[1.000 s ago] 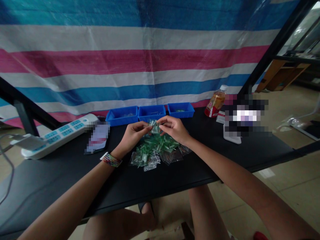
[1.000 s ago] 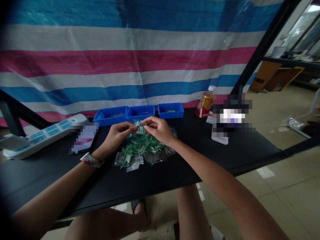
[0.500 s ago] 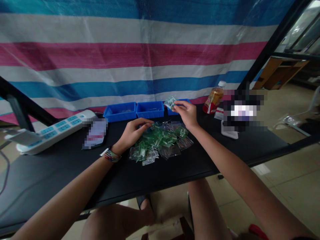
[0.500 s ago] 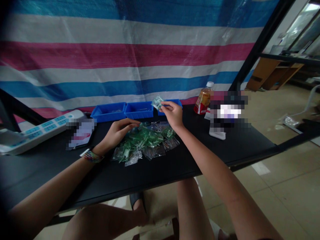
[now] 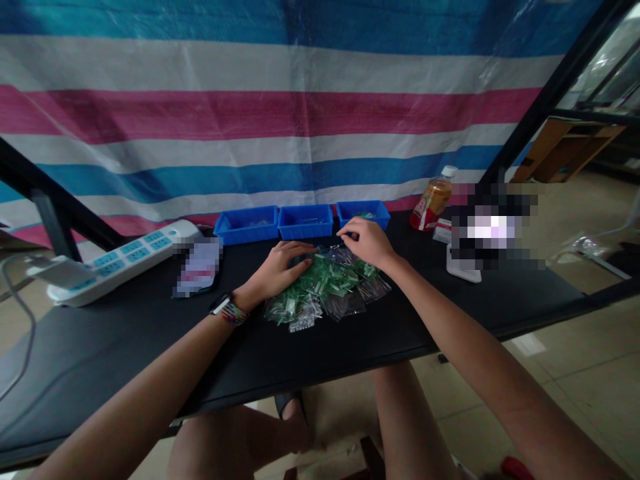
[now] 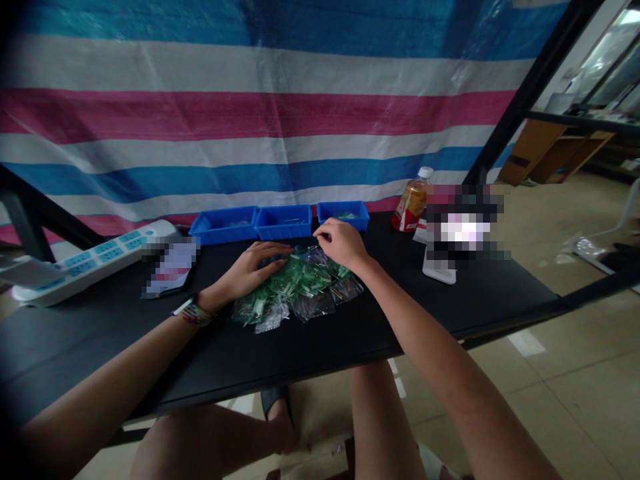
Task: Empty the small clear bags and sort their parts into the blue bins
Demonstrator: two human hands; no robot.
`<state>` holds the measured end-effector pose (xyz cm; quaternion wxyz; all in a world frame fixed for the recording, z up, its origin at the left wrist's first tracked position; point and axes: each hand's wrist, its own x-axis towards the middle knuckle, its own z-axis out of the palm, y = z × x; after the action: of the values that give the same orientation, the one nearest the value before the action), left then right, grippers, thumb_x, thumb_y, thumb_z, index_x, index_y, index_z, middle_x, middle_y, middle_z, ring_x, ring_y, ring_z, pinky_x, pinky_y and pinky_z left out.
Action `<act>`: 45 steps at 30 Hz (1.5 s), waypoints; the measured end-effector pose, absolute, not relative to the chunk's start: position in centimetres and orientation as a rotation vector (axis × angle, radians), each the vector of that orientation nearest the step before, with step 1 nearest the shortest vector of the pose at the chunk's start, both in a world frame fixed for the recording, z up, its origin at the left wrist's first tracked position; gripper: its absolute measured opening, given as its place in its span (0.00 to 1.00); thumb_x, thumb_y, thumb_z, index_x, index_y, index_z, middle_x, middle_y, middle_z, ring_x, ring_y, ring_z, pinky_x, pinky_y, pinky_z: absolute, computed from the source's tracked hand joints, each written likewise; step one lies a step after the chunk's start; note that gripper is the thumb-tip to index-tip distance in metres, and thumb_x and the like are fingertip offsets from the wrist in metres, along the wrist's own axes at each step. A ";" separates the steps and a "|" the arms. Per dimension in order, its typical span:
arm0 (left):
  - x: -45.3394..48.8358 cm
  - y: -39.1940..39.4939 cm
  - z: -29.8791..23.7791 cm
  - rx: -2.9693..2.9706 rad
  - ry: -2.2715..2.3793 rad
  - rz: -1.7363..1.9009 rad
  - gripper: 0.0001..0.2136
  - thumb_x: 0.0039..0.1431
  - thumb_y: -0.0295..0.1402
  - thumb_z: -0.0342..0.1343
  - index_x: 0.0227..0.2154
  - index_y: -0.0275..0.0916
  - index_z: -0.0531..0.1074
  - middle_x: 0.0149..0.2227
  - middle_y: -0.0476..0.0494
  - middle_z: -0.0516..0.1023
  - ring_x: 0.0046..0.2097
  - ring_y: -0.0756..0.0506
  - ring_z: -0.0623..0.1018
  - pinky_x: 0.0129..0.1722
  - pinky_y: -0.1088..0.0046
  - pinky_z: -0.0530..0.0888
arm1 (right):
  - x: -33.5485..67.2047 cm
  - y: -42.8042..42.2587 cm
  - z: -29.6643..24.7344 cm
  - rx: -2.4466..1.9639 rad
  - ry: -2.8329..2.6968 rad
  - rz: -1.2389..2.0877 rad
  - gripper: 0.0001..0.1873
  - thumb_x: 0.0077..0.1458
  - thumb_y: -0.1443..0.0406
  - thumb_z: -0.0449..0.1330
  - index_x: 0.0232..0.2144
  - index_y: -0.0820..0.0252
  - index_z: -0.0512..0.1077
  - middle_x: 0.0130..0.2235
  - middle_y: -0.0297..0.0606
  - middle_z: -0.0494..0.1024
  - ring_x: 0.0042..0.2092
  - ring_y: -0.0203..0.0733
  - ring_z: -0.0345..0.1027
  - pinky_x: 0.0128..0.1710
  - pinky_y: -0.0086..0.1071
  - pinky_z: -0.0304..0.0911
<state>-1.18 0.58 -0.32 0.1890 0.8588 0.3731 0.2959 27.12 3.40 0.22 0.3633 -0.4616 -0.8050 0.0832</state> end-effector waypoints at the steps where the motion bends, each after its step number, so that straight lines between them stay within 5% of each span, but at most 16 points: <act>1: -1.2 0.6 -0.3 2.404 1.049 0.836 0.19 0.71 0.47 0.55 0.53 0.45 0.84 0.58 0.39 0.85 0.61 0.33 0.80 0.65 0.50 0.68 | 26.6 3.5 -0.2 -1.135 -2.129 0.234 0.12 0.63 0.73 0.63 0.40 0.56 0.87 0.45 0.42 0.85 0.45 0.49 0.75 0.49 0.42 0.68; 6: -1.0 0.3 0.1 2.359 1.070 0.852 0.16 0.69 0.46 0.57 0.50 0.46 0.85 0.54 0.39 0.85 0.57 0.33 0.80 0.63 0.52 0.70 | 25.2 4.0 -2.0 -1.127 -2.213 0.238 0.09 0.62 0.72 0.68 0.42 0.57 0.87 0.44 0.45 0.85 0.47 0.51 0.71 0.52 0.46 0.64; 13: -0.7 -0.1 0.4 2.382 1.063 0.839 0.15 0.69 0.45 0.57 0.48 0.44 0.84 0.54 0.39 0.85 0.56 0.33 0.80 0.63 0.51 0.69 | 24.6 4.2 -1.9 -1.177 -2.203 0.292 0.08 0.58 0.75 0.69 0.31 0.59 0.83 0.38 0.41 0.81 0.45 0.48 0.71 0.51 0.41 0.62; 21: -0.6 -0.5 0.7 2.361 1.133 0.900 0.17 0.71 0.47 0.55 0.45 0.43 0.83 0.51 0.40 0.85 0.52 0.34 0.79 0.58 0.54 0.69 | 24.0 3.7 -1.1 -0.937 -1.994 0.538 0.03 0.59 0.71 0.68 0.34 0.58 0.79 0.37 0.36 0.81 0.41 0.43 0.75 0.45 0.36 0.67; 28: -0.6 -0.4 1.0 2.211 1.254 1.111 0.19 0.71 0.50 0.54 0.33 0.42 0.80 0.35 0.42 0.83 0.41 0.39 0.78 0.47 0.61 0.72 | 22.9 2.2 -0.5 -0.782 -1.878 0.691 0.02 0.59 0.64 0.70 0.35 0.56 0.81 0.37 0.36 0.82 0.39 0.42 0.75 0.42 0.37 0.69; 32: -0.5 -0.4 1.1 2.164 1.202 1.116 0.19 0.70 0.50 0.56 0.31 0.43 0.81 0.34 0.43 0.83 0.40 0.39 0.78 0.46 0.63 0.72 | 22.6 1.5 0.1 -0.784 -1.858 0.708 0.01 0.58 0.64 0.69 0.34 0.55 0.81 0.37 0.36 0.83 0.39 0.42 0.74 0.42 0.38 0.70; 45: -0.1 -0.5 1.0 1.919 1.132 1.203 0.14 0.58 0.46 0.69 0.33 0.39 0.81 0.37 0.42 0.83 0.40 0.42 0.81 0.43 0.66 0.75 | 22.4 2.1 -0.2 -0.812 -1.510 1.210 0.14 0.52 0.54 0.73 0.32 0.56 0.76 0.30 0.33 0.80 0.32 0.39 0.75 0.33 0.34 0.73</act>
<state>-0.14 -0.49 1.03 0.3003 0.7230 0.4263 0.4531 22.42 2.13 -0.16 0.4985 -0.3355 -0.6238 0.4998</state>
